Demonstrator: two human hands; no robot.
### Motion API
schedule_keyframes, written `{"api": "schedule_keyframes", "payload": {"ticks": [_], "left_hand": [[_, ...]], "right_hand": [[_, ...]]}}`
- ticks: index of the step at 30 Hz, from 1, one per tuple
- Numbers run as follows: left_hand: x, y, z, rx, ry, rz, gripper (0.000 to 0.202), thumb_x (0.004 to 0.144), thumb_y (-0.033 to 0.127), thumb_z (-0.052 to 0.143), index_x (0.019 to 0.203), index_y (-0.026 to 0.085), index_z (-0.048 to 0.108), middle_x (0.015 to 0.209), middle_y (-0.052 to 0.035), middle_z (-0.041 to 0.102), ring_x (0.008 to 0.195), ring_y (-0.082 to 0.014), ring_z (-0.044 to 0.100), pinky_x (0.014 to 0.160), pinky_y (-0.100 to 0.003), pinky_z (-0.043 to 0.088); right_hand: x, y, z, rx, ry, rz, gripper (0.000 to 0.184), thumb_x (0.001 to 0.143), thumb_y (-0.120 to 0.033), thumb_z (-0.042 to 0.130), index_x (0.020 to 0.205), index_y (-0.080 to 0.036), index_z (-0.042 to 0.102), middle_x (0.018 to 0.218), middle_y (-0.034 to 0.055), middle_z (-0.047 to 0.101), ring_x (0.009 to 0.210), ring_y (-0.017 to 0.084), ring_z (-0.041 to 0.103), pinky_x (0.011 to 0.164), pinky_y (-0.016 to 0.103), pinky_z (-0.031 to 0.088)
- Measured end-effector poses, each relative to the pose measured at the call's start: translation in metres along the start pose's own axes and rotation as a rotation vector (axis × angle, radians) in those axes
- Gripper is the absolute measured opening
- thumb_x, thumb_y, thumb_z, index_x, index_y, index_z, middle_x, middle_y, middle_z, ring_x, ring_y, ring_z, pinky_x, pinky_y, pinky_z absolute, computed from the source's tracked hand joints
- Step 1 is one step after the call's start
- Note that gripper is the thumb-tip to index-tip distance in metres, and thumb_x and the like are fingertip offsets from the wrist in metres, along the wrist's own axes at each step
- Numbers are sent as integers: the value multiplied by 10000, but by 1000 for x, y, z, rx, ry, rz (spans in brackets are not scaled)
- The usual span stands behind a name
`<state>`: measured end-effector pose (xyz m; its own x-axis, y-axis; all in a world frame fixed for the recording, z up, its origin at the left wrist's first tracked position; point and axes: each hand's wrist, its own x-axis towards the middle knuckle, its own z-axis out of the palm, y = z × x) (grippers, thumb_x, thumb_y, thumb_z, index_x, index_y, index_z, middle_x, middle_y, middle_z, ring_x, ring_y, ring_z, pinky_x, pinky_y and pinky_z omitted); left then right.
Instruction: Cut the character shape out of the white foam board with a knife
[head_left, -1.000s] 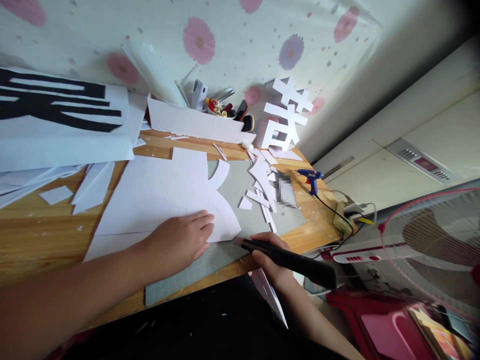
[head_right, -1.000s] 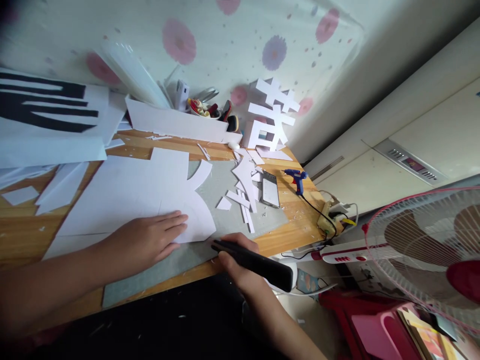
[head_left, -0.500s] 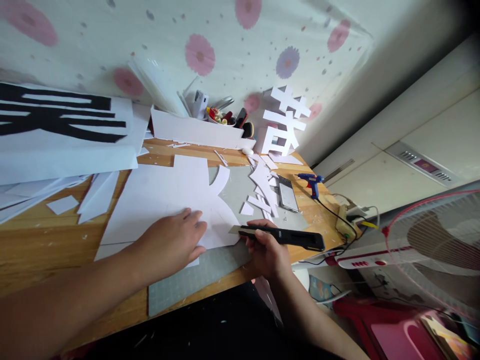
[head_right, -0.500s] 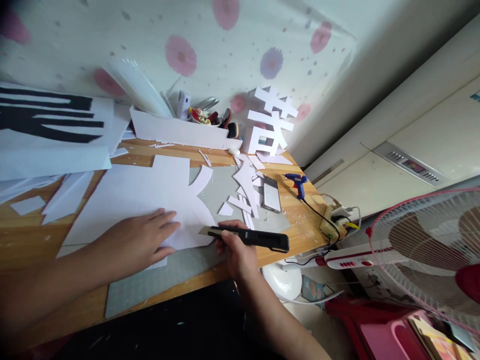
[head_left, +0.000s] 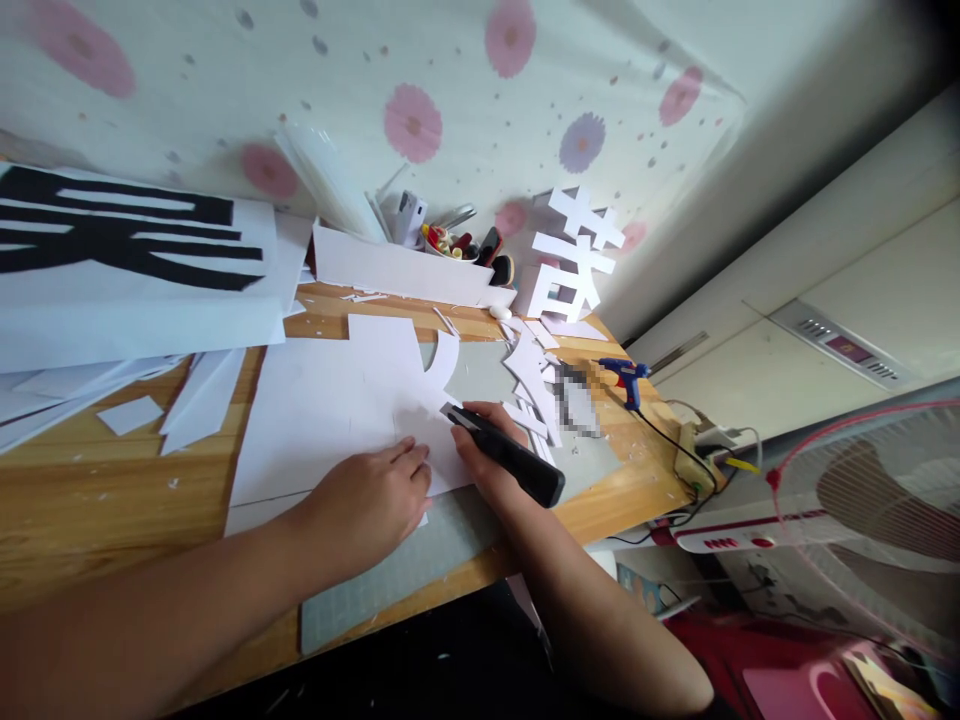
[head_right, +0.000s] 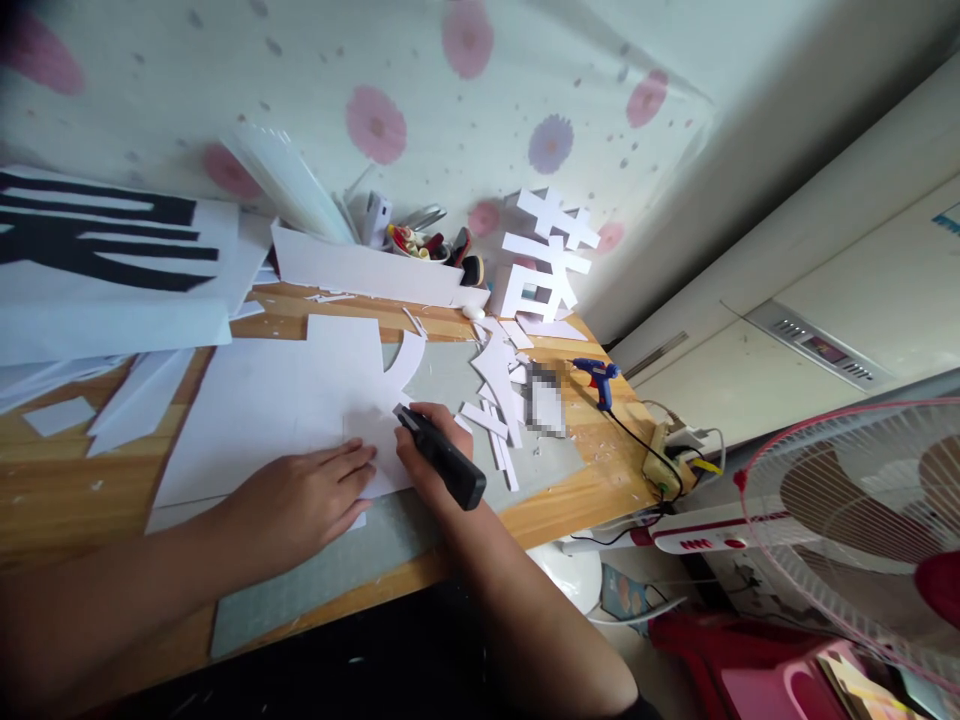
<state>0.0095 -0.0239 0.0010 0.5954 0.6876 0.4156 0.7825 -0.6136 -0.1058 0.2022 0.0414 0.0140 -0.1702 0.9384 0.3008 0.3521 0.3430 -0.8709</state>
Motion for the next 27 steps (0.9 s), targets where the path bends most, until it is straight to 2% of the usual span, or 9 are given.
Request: {"api": "schedule_keyframes", "payload": {"ticks": [6,10,14,18,22,27], "left_hand": [[-3,-3,6,24,-60,68,293,873,55,629,1110,71,802,1198,-212,818,1132,-347,794,969,-433,664],[-3,-1,8,-9,-80,56,334,870,50,638,1167,42,790,1248,-251,793,1160,-356,785,986,-442,661],[-1,0,5,5,-137,61,348,871,54,631,1179,50,792,1264,-240,791,1188,-350,774,1018,-438,649],[0,0,5,31,-129,65,343,851,39,631,1149,46,801,1246,-245,795,1172,-362,781,992,-439,659],[1,-1,6,-1,-128,41,331,853,35,649,1146,56,801,1234,-240,800,1171,-369,781,971,-443,667],[4,-1,2,-48,-140,10,215,896,82,708,1085,67,810,1213,-239,806,1161,-390,781,941,-468,679]], "right_hand": [[-2,4,2,-38,-55,-16,296,848,-420,745,1093,-256,722,895,21,805,779,218,763,732,348,633],[-2,2,3,-80,-49,-39,302,858,-431,735,1093,-242,730,864,12,803,728,203,752,689,329,623],[-1,2,5,-108,-32,-60,286,860,-420,722,1077,-234,733,868,22,807,740,205,764,697,328,630],[0,2,4,-126,-40,-75,277,865,-420,720,1072,-235,732,859,21,805,737,207,766,690,330,633],[-1,1,1,-151,-100,-112,271,890,-405,712,1088,-222,729,852,27,806,719,202,763,673,321,630],[-4,2,-3,-211,-113,-232,214,906,-345,693,1079,-222,724,869,48,818,729,205,777,693,321,634]]}}
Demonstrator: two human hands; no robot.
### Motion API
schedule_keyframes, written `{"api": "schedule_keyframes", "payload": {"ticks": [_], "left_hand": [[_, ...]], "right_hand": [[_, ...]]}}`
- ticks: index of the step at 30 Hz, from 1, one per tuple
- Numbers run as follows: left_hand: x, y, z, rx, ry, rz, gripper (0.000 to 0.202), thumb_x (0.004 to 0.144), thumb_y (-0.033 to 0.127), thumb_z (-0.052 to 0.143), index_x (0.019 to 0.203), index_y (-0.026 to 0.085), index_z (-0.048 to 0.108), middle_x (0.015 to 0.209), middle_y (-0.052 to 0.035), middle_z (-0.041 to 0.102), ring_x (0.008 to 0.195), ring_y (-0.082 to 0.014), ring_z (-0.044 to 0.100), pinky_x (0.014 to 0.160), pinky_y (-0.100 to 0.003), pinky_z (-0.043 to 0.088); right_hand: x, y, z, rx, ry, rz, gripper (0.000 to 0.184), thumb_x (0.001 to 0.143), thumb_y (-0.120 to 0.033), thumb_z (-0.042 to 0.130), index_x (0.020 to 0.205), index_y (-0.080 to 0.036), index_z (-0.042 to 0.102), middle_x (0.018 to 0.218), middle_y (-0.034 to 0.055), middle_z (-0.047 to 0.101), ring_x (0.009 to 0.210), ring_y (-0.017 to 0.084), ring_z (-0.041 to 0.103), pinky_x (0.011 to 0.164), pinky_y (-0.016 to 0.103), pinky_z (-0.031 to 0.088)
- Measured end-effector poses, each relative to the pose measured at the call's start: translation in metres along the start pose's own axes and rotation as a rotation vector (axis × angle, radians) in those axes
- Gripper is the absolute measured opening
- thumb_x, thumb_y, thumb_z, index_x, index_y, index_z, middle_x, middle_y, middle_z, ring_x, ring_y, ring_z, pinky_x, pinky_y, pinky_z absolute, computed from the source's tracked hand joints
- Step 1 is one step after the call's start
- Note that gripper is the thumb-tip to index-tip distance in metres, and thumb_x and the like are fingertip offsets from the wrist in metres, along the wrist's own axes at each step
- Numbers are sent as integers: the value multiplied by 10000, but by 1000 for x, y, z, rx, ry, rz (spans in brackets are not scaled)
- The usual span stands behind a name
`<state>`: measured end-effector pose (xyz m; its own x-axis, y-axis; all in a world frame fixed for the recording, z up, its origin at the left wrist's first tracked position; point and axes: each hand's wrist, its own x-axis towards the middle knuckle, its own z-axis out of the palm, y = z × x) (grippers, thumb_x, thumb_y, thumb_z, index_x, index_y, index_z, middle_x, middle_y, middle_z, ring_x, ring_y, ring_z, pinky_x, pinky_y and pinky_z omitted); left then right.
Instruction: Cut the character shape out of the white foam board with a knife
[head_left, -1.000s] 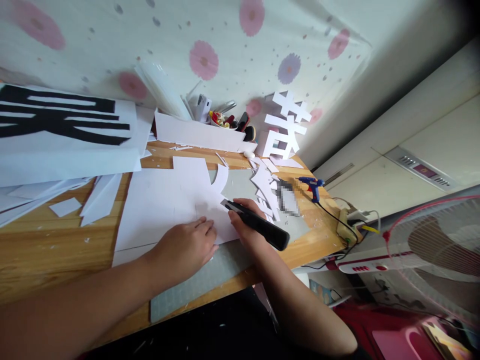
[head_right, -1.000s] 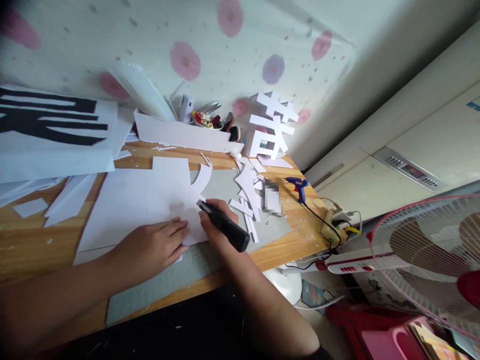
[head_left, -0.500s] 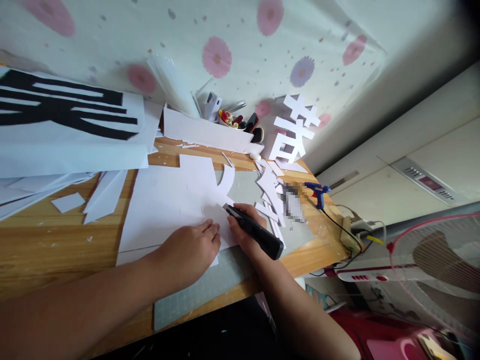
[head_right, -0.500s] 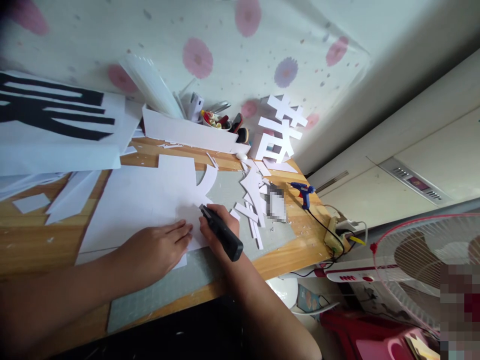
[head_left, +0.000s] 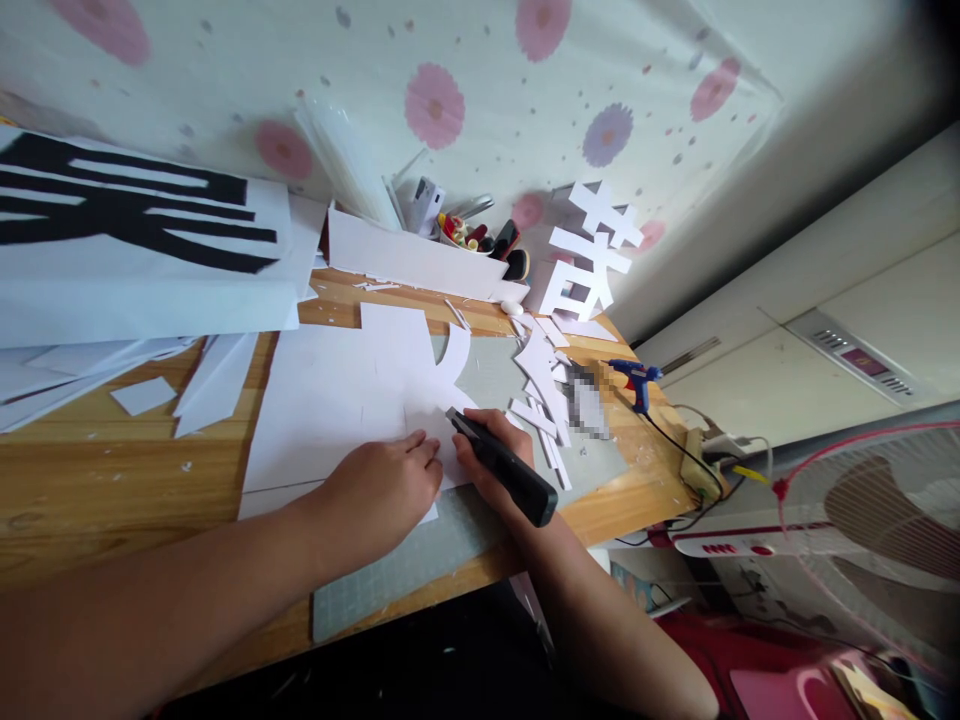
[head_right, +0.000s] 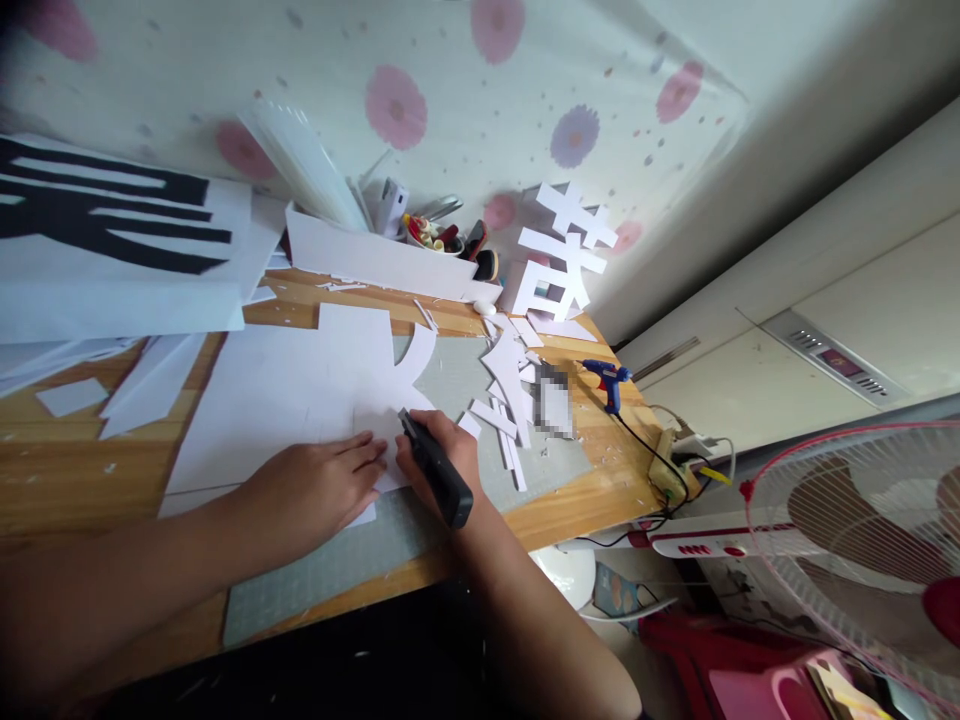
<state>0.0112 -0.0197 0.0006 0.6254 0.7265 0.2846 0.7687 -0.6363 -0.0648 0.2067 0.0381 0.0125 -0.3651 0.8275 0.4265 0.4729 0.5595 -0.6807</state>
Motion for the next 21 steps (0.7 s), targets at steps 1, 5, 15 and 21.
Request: {"api": "schedule_keyframes", "payload": {"ticks": [1,5,15,21], "left_hand": [[1,0,-1,-9,-6,-8,200,910,96,712,1084,70,809,1211,-237,806,1162,-391,781,938,-472,679],[2,0,-5,-35,-38,-29,183,940,112,715,1099,91,801,1195,-212,815,1157,-378,782,931,-474,678],[-1,-4,-1,-102,-15,-39,96,951,148,725,1027,125,779,1267,-211,793,1198,-361,762,1000,-467,634],[1,-5,-1,-120,-51,-63,68,957,141,706,991,151,763,1223,-168,804,1202,-342,752,978,-440,626]], "right_hand": [[-1,0,-1,-13,-1,-19,203,910,-335,693,1077,-223,723,866,51,818,728,206,778,692,321,633],[-7,-1,-4,-45,-19,-70,186,927,-322,697,1090,-232,709,850,49,811,718,209,775,687,323,634],[-26,-7,-9,-92,-20,-169,197,931,-280,682,1118,-220,699,876,65,808,715,203,776,678,311,638],[-37,-13,-18,-87,-28,-193,197,929,-238,677,1125,-223,683,874,57,803,728,201,778,675,297,629]]}}
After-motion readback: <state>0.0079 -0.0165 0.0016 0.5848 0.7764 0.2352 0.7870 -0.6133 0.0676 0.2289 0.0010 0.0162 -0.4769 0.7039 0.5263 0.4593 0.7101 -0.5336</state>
